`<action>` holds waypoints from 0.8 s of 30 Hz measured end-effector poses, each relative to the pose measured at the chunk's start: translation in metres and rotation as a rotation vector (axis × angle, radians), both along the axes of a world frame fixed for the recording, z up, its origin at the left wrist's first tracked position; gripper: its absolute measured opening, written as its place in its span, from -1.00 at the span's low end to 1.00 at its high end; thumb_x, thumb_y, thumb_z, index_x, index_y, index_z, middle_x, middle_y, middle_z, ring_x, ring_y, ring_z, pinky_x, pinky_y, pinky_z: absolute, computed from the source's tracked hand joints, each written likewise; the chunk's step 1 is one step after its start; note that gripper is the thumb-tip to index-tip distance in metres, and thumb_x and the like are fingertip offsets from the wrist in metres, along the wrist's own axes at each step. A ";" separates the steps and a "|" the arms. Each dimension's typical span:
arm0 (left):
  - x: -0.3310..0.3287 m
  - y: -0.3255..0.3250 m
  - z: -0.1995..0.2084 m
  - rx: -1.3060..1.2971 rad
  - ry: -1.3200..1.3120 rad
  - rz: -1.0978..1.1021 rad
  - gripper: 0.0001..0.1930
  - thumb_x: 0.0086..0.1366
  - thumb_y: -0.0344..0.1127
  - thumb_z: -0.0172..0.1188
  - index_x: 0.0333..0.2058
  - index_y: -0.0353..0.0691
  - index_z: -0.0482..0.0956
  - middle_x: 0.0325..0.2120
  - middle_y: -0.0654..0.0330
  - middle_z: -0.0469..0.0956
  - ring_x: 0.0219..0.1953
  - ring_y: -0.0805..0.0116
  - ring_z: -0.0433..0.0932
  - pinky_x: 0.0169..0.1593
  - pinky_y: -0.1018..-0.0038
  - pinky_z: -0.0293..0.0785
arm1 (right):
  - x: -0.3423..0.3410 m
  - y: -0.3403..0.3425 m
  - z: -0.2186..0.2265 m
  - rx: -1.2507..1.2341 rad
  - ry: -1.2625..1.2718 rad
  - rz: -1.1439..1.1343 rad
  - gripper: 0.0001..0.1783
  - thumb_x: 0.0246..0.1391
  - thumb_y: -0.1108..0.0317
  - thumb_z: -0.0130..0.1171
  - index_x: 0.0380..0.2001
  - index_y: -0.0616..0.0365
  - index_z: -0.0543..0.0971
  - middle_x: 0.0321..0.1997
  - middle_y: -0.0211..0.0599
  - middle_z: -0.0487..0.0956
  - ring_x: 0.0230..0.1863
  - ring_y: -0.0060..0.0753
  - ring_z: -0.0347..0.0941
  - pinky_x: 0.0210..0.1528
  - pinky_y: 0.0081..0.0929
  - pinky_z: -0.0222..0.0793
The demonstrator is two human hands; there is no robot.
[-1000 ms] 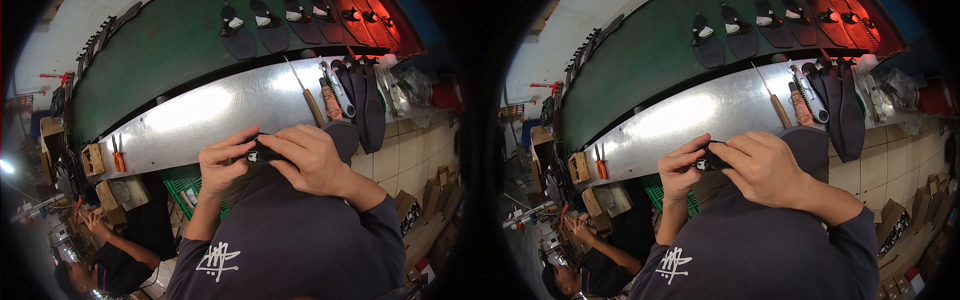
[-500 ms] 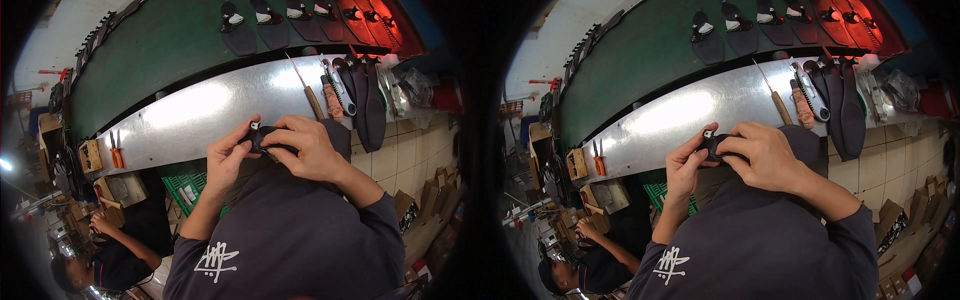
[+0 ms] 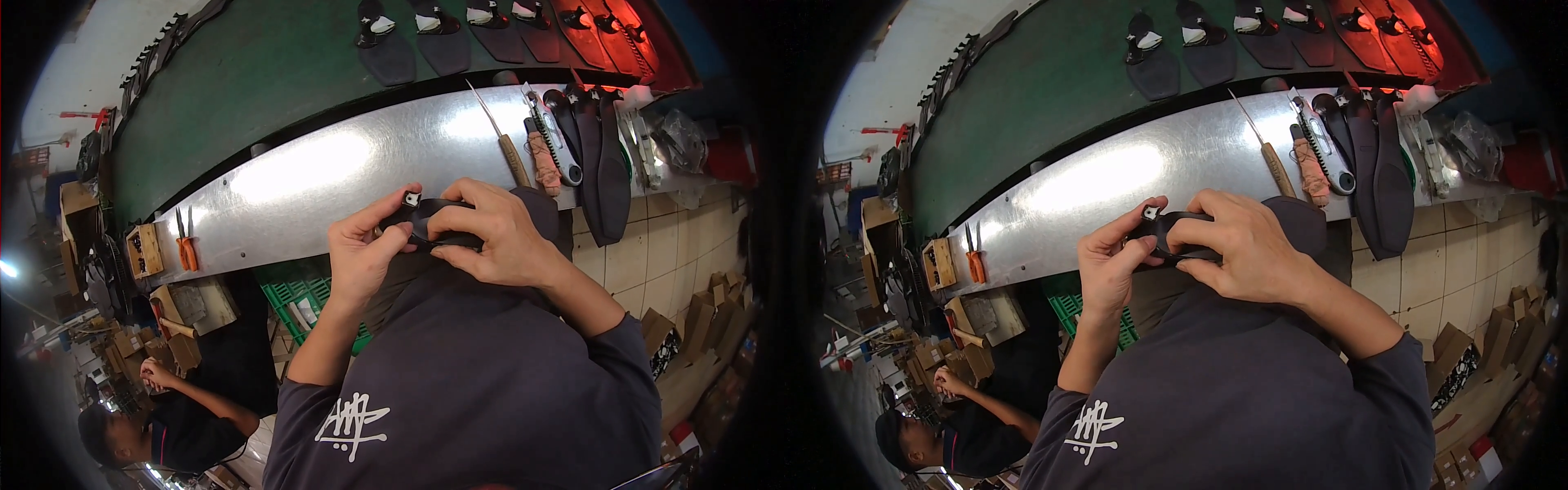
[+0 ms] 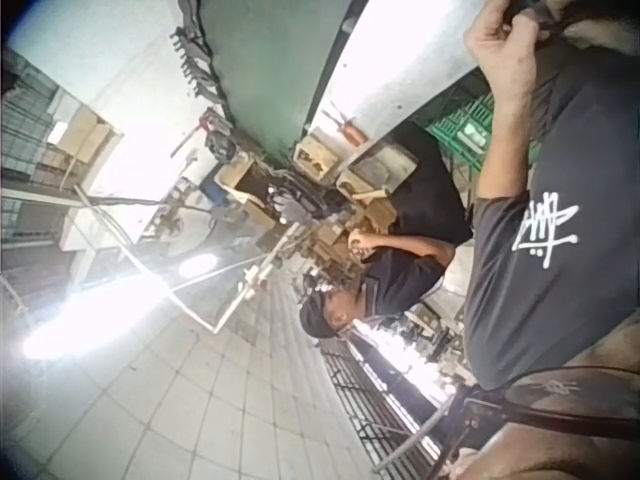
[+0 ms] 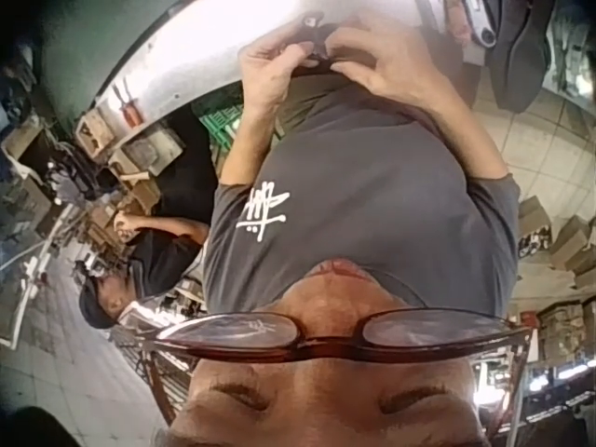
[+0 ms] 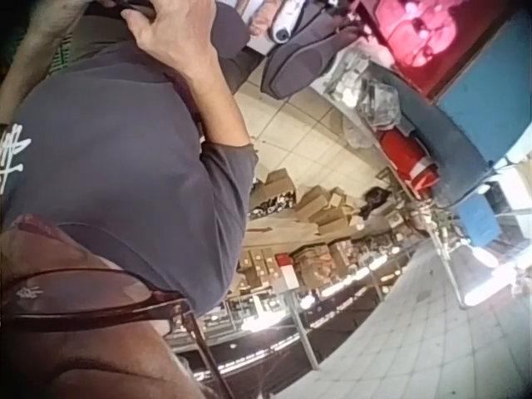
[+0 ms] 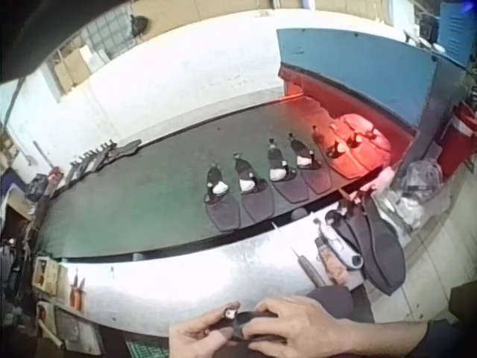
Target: Applying glue and components to shoe outsoles on a production line.
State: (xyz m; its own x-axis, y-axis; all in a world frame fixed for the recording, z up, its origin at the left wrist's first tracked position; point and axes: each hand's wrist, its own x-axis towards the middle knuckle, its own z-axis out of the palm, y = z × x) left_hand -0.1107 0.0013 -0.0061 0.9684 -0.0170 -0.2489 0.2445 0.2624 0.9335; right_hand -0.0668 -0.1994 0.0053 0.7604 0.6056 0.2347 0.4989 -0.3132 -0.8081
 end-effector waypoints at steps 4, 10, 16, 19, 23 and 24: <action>0.001 -0.002 0.000 0.005 -0.019 0.013 -0.61 0.15 -0.67 0.09 -0.02 -0.36 0.54 -0.02 0.02 0.53 -0.17 0.45 0.58 -0.32 0.61 0.62 | -0.002 0.001 -0.004 0.032 0.003 -0.045 -0.74 -0.33 0.42 0.38 -0.44 0.04 0.58 -0.32 -0.26 0.46 -0.34 -0.22 0.46 -0.33 -0.37 0.35; 0.005 0.003 0.005 -0.151 0.169 0.022 -0.62 0.17 -0.62 0.08 0.00 -0.35 0.52 0.00 0.02 0.52 -0.22 0.47 0.60 -0.37 0.63 0.63 | -0.007 0.006 -0.013 0.070 -0.279 -0.102 -0.73 -0.36 0.41 0.39 -0.44 0.03 0.59 -0.29 -0.21 0.48 -0.33 -0.17 0.46 -0.31 -0.35 0.37; 0.005 0.003 0.016 -0.259 0.195 0.041 -0.49 0.27 -0.50 -0.07 0.22 -0.35 0.23 0.15 -0.10 0.35 -0.26 0.39 0.63 -0.44 0.66 0.63 | -0.007 0.000 0.003 0.052 -0.332 -0.036 -0.70 -0.30 0.38 0.38 -0.35 -0.01 0.61 -0.30 -0.23 0.49 -0.35 -0.17 0.47 -0.34 -0.33 0.34; 0.004 0.009 0.013 -0.177 0.175 0.024 -0.49 0.27 -0.44 -0.02 0.21 -0.36 0.26 0.09 -0.05 0.42 -0.23 0.44 0.60 -0.44 0.64 0.59 | -0.010 0.003 0.002 0.060 -0.283 -0.058 -0.70 -0.20 0.42 0.33 -0.29 0.06 0.58 -0.36 -0.26 0.49 -0.38 -0.21 0.46 -0.37 -0.33 0.32; 0.002 0.014 0.011 -0.116 0.216 -0.151 -0.63 0.23 -0.46 0.06 0.04 -0.32 0.48 -0.25 0.27 0.58 -0.29 0.62 0.52 -0.28 0.68 0.44 | -0.013 -0.001 -0.001 0.082 -0.218 -0.125 -0.74 -0.12 0.47 0.31 -0.29 0.15 0.53 -0.49 -0.31 0.50 -0.45 -0.25 0.45 -0.40 -0.37 0.31; 0.002 0.016 0.011 -0.110 0.234 -0.176 -0.63 0.21 -0.48 0.07 0.02 -0.32 0.49 -0.26 0.27 0.58 -0.30 0.62 0.52 -0.24 0.67 0.43 | -0.013 -0.001 -0.002 0.081 -0.216 -0.124 -0.74 -0.12 0.47 0.31 -0.29 0.15 0.53 -0.49 -0.31 0.50 -0.45 -0.25 0.45 -0.40 -0.37 0.31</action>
State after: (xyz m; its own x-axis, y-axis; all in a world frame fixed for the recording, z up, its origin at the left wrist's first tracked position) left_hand -0.1091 0.0170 0.0051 0.8649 -0.2186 -0.4519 0.4999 0.2933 0.8149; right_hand -0.0802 -0.2002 0.0035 0.7546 0.4832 0.4439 0.6245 -0.3213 -0.7119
